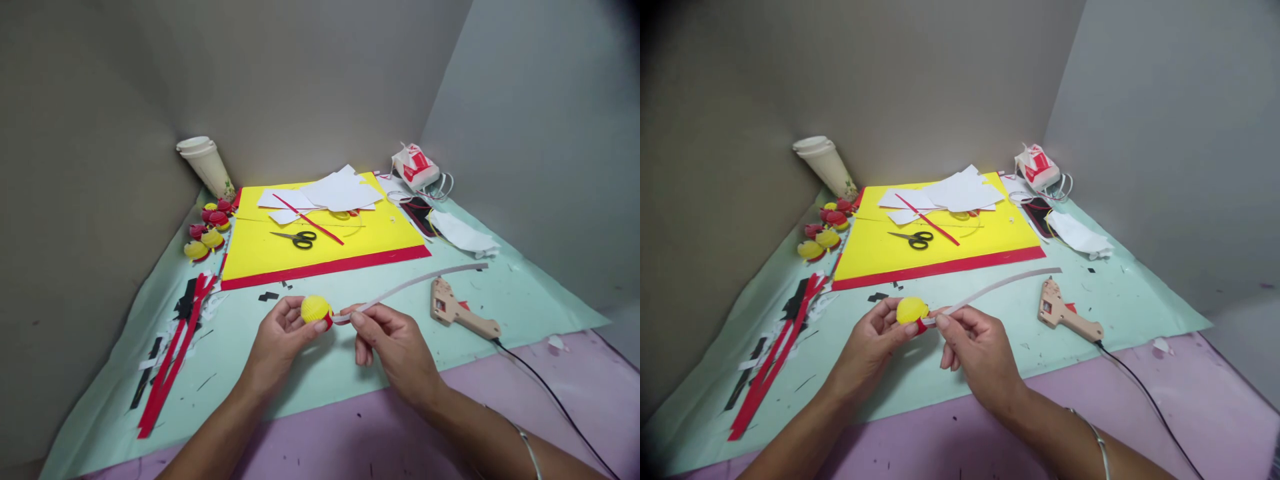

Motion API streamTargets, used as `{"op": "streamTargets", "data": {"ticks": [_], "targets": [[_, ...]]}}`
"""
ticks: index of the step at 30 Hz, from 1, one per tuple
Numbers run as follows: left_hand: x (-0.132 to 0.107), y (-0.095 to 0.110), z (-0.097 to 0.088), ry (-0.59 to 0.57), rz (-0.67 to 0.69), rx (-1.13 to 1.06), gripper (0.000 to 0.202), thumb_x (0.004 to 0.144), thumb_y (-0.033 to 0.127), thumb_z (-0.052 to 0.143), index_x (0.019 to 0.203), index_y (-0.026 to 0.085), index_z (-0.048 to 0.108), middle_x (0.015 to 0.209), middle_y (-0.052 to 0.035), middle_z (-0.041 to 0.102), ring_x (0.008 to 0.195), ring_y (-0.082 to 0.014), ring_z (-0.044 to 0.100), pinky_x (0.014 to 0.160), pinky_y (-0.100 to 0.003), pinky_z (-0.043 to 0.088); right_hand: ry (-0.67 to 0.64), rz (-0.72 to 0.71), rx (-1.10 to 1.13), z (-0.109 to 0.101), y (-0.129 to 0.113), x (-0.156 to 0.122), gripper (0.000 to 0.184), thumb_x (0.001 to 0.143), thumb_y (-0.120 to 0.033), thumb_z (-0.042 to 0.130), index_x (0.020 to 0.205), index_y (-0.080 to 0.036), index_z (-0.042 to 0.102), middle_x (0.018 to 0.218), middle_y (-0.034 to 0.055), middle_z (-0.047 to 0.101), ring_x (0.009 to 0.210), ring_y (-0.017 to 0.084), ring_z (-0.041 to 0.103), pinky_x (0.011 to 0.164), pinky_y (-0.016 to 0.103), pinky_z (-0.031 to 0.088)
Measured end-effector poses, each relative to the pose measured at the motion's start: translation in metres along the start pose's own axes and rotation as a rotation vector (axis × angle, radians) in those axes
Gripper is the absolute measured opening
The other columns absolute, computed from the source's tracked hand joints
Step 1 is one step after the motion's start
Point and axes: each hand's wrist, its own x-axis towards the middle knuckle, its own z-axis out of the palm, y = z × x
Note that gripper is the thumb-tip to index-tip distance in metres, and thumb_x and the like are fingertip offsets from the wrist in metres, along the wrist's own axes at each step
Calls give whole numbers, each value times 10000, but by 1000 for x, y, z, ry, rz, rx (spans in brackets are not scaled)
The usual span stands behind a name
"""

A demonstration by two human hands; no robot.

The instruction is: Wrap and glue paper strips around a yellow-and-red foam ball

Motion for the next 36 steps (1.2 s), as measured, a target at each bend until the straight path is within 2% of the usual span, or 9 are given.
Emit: {"op": "streamTargets", "data": {"ticks": [5, 20, 25, 26, 29, 31, 33, 36], "targets": [[0, -1, -1, -3, 5, 0, 473, 649, 305, 866, 993, 180, 565, 957, -43, 694, 904, -191, 661, 834, -310, 487, -23, -22, -4, 0, 1, 0, 275, 877, -444, 636, 909, -198, 754, 486, -40, 566, 481, 98, 514, 512, 224, 433], [0, -1, -1, 8, 25, 4, 473, 637, 307, 865, 986, 186, 570, 971, -42, 702, 930, -198, 662, 846, -309, 483, -34, -14, -13, 1, 0, -4, 269, 861, -458, 649, 849, -205, 738, 554, -21, 593, 525, 114, 535, 535, 240, 449], [-1, -1, 0, 18, 23, 3, 481, 629, 301, 870, 985, 189, 566, 972, -39, 702, 934, -203, 666, 858, -318, 484, -24, -42, -3, 2, -3, -5, 297, 841, -465, 663, 726, -195, 709, 823, 41, 690, 518, 100, 545, 520, 259, 465], [-1, 0, 0, 18, 25, 4, 480, 630, 302, 869, 983, 188, 564, 973, -41, 703, 937, -204, 665, 858, -317, 484, -26, -45, 0, 2, -3, -6, 300, 842, -469, 662, 725, -196, 708, 820, 44, 692, 513, 102, 544, 517, 262, 464], [-3, 2, 1, 5, 34, 11, 472, 642, 307, 863, 984, 186, 562, 980, -46, 704, 944, -204, 663, 856, -313, 482, -33, -43, 6, 2, -3, -6, 292, 854, -473, 653, 756, -206, 719, 600, 7, 625, 495, 124, 537, 519, 270, 465], [-4, 3, 2, 5, 40, 14, 470, 645, 308, 861, 983, 184, 559, 980, -52, 704, 943, -204, 661, 852, -310, 482, -40, -38, 14, 2, -3, -7, 287, 858, -479, 651, 798, -211, 734, 522, -9, 581, 492, 137, 543, 515, 272, 464], [-4, 4, 2, 15, 44, 19, 470, 642, 309, 862, 979, 183, 560, 982, -57, 705, 944, -207, 662, 849, -311, 483, -37, -26, 23, 3, -2, -7, 298, 855, -493, 652, 838, -211, 746, 587, 10, 636, 494, 135, 552, 505, 270, 462], [-4, 5, 3, 36, 50, 25, 478, 615, 312, 873, 965, 187, 573, 974, -58, 710, 942, -219, 665, 843, -318, 484, -33, -6, 30, 3, -2, -7, 318, 839, -514, 662, 854, -210, 756, 889, 66, 738, 475, 98, 541, 488, 262, 458]]}}
